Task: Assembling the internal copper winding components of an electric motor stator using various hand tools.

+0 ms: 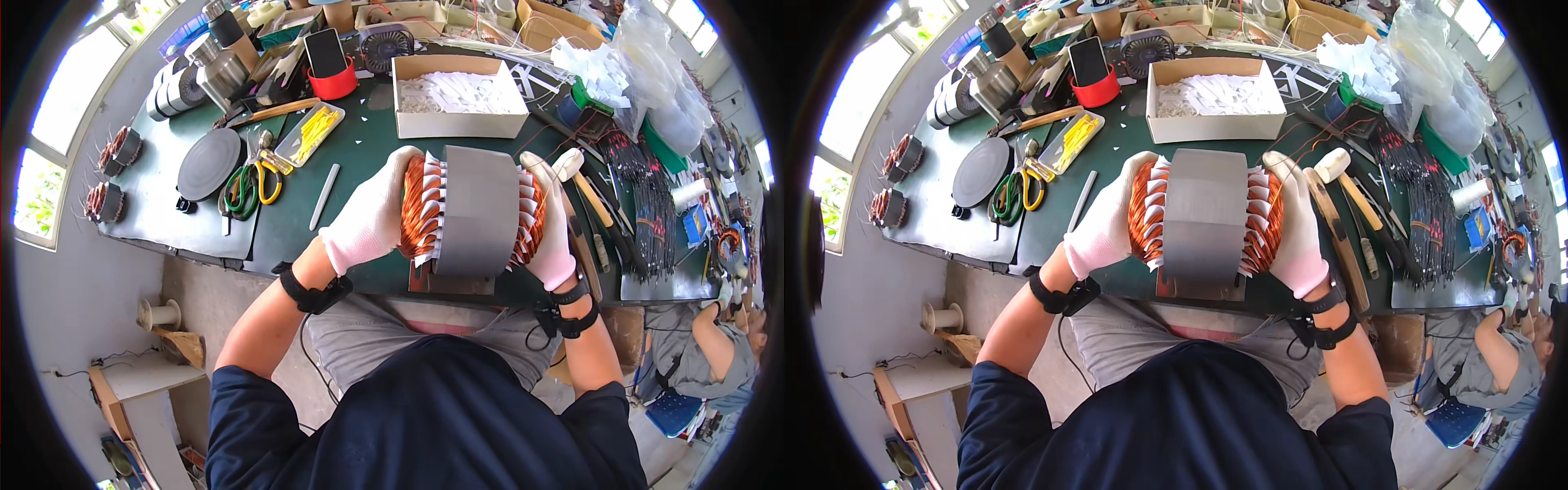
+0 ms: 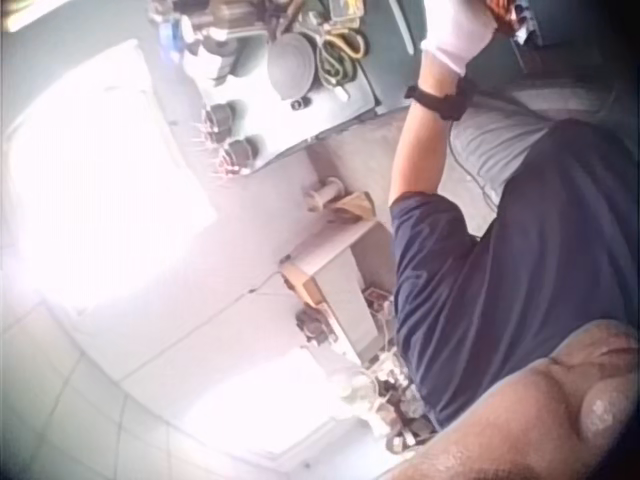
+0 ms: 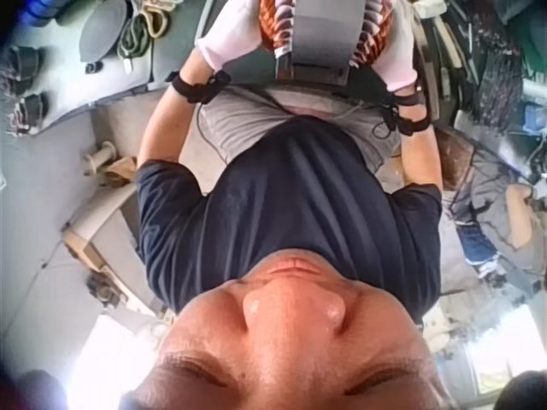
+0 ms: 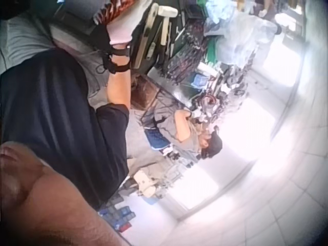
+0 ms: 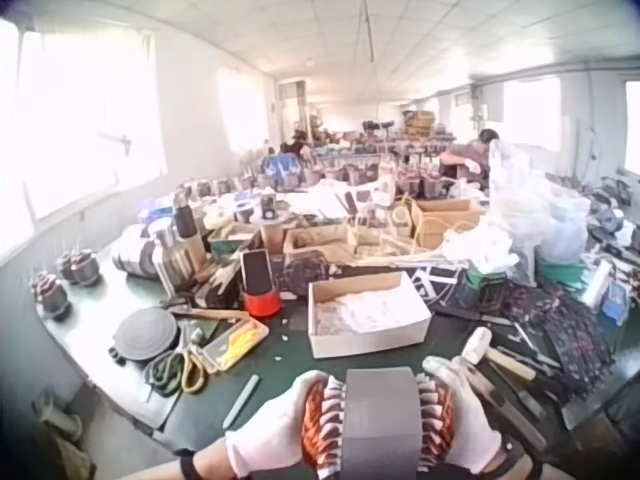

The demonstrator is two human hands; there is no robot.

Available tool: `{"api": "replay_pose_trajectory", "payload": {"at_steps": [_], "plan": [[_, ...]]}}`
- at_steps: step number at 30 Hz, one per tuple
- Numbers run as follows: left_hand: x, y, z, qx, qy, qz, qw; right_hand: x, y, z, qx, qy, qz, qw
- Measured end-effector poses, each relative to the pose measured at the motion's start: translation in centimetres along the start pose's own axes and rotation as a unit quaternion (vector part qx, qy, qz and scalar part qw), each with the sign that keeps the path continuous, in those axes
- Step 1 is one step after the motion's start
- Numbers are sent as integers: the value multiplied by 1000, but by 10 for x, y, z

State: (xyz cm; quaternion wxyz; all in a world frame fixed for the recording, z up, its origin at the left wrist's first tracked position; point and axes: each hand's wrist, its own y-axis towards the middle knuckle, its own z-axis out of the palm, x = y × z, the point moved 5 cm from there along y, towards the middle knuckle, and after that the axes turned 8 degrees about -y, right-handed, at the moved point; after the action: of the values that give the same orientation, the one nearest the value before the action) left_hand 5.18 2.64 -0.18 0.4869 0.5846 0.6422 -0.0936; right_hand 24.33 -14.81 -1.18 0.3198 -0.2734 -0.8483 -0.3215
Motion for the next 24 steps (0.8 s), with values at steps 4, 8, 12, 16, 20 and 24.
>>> {"api": "replay_pose_trajectory", "payload": {"at_steps": [4,8,12,16,20,24], "plan": [[23,-2,11,34,-117,-176,977,5,-7,30,179,699,347,599],[36,-4,14,13,-126,-140,982,-8,-3,30,189,674,309,644],[24,4,14,-38,-81,-54,994,-16,-5,33,239,719,254,600],[6,-11,7,-91,-66,-57,992,-14,-7,24,300,652,163,677],[4,-12,2,51,135,-121,982,-14,-19,10,225,207,14,952],[24,-11,9,83,36,-37,995,-15,-12,36,377,808,178,416]]}}
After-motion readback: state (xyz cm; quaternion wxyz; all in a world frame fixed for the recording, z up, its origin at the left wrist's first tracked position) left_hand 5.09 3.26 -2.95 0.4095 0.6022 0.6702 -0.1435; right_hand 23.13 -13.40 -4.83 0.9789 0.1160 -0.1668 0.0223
